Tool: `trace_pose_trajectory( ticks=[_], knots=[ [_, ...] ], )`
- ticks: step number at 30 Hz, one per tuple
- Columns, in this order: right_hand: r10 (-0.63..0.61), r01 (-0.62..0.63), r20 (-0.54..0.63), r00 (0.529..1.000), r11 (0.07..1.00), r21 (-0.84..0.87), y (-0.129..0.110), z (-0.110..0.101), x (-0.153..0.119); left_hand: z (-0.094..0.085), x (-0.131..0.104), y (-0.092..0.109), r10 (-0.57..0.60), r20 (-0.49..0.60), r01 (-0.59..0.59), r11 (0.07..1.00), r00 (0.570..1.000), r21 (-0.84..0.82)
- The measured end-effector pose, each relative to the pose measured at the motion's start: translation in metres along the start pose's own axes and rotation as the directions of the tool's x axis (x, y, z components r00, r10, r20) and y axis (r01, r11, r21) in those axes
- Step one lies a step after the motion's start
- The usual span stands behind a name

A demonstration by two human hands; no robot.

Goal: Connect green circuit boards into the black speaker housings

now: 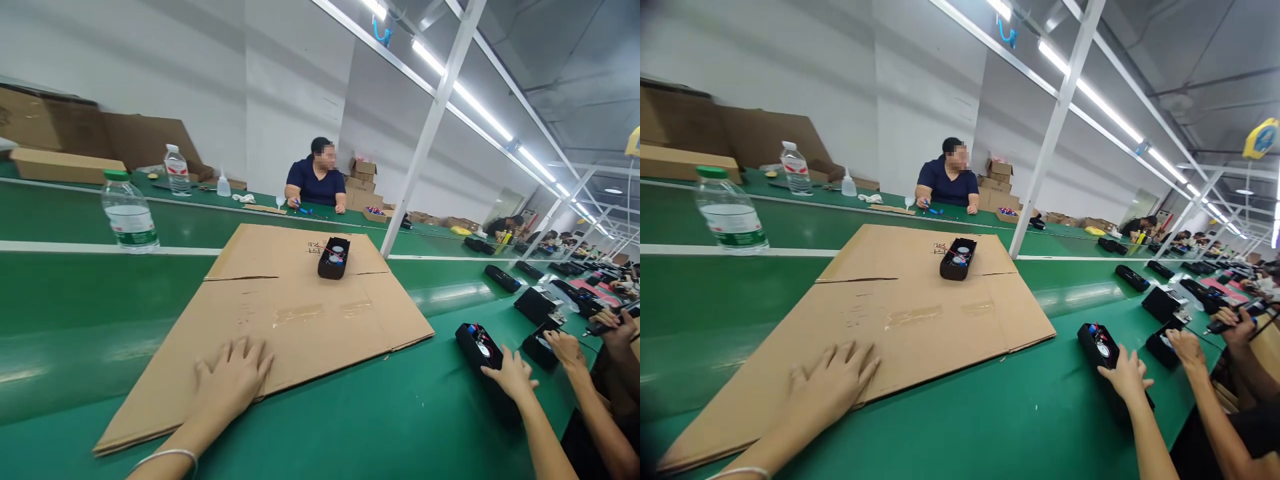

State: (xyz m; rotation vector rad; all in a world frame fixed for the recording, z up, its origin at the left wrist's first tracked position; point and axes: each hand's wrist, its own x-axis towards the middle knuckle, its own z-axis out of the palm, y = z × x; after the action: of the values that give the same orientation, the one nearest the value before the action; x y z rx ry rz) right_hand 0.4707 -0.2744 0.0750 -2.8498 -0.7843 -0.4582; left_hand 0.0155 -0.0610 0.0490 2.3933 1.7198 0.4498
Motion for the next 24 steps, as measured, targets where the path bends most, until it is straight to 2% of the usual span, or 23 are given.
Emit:
trace_pose_trajectory(
  ticks=[2, 3, 4, 7, 9, 11, 13, 15, 18, 21, 24],
  knots=[
    [-0.090, 0.103, -0.138, 0.986, 0.991, 0.087, -0.034, -0.006, 0.000, 0.002, -0.001, -0.001, 0.004, -0.002, -0.004, 0.996, 1.000, 0.090],
    [-0.187, 0.224, -0.224, 0.957, 0.962, 0.154, -0.059, -0.009, -0.002, 0.004, -0.001, -0.001, 0.001, -0.005, 0.000, 0.990, 1.000, 0.138],
    [-0.319, 0.383, -0.280, 0.905, 0.899, 0.214, -0.088, -0.011, -0.005, 0.005, -0.002, -0.002, -0.007, -0.010, 0.009, 0.984, 1.000, 0.180],
    [-0.600, 0.641, -0.228, 0.767, 0.730, 0.235, -0.190, -0.013, -0.019, 0.012, -0.001, -0.003, -0.034, -0.028, 0.039, 0.974, 0.999, 0.225],
    [-0.759, 0.768, -0.155, 0.633, 0.590, 0.248, -0.262, -0.010, -0.031, 0.015, -0.001, -0.005, -0.030, -0.048, 0.040, 0.974, 0.998, 0.221],
    [-0.858, 0.842, -0.086, 0.507, 0.472, 0.260, -0.326, -0.006, -0.041, 0.019, -0.001, -0.007, -0.023, -0.063, 0.036, 0.976, 0.998, 0.213],
    [-0.892, 0.863, -0.023, 0.452, 0.431, 0.265, -0.377, -0.002, -0.045, 0.022, -0.001, -0.009, -0.021, -0.070, 0.035, 0.976, 0.997, 0.213],
    [-0.888, 0.853, 0.039, 0.458, 0.452, 0.261, -0.414, 0.002, -0.043, 0.025, -0.001, -0.011, -0.016, -0.075, 0.032, 0.975, 0.997, 0.219],
    [-0.845, 0.809, 0.137, 0.518, 0.535, 0.244, -0.442, 0.009, -0.035, 0.028, -0.001, -0.015, -0.012, -0.082, 0.030, 0.973, 0.997, 0.228],
    [-0.799, 0.768, 0.193, 0.569, 0.601, 0.223, -0.447, 0.016, -0.034, 0.026, -0.001, -0.020, 0.039, -0.044, -0.029, 0.979, 0.998, 0.201],
    [-0.779, 0.751, 0.182, 0.601, 0.627, 0.205, -0.433, 0.019, -0.047, 0.021, -0.002, -0.024, 0.242, 0.056, -0.247, 0.963, 0.969, 0.110]
  ],
)
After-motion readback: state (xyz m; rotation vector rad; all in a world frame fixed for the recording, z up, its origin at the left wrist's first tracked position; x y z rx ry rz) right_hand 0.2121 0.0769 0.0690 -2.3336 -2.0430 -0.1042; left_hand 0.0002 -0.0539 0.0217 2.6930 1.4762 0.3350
